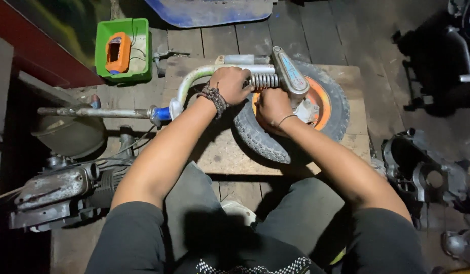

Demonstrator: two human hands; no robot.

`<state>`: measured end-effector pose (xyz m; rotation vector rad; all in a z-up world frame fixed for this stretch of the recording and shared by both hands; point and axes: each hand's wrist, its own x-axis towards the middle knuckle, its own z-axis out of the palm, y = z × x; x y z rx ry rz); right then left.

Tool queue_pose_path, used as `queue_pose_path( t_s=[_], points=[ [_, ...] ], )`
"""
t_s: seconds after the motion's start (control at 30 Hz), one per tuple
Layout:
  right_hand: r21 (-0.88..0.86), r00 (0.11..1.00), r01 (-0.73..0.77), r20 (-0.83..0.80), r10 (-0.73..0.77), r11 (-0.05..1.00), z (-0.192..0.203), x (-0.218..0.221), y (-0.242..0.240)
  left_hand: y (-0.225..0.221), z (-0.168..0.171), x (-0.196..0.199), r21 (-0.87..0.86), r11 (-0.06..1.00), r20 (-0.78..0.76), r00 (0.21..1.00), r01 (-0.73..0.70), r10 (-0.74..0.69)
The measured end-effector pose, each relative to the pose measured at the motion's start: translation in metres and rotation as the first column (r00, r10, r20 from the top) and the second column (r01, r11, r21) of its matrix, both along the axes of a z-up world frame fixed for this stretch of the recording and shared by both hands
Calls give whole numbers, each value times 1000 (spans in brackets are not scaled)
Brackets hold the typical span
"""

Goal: Assembling a motorcycle front fork assembly onto a wheel hub while working on the floor

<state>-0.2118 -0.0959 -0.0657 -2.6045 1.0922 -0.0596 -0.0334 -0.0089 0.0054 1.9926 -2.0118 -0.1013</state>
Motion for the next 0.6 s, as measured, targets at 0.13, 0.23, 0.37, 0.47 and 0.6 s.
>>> queue_pose_path(
  t_s=[0.13, 0.23, 0.37, 0.47, 0.6],
  points=[
    [-14, 1000, -11, 22, 12, 1000, 0, -1, 14, 4, 3, -3, -16, 1000, 16, 1000, -6, 6],
    [-43, 998, -20, 66, 23, 999, 4, 7, 21, 5, 9, -2, -47, 999, 53, 999, -6, 9],
    [-69, 992, -54, 107, 62, 996, 3, -1, 14, 4, 8, -3, -76, 997, 83, 996, -29, 35],
    [-71, 989, -69, 125, 77, 995, -5, -20, 10, 3, 1, 1, -79, 996, 93, 995, -36, 43],
    [-82, 984, -82, 151, 93, 993, -14, -39, 3, 1, -10, 4, -93, 995, 106, 993, -39, 48]
  ],
)
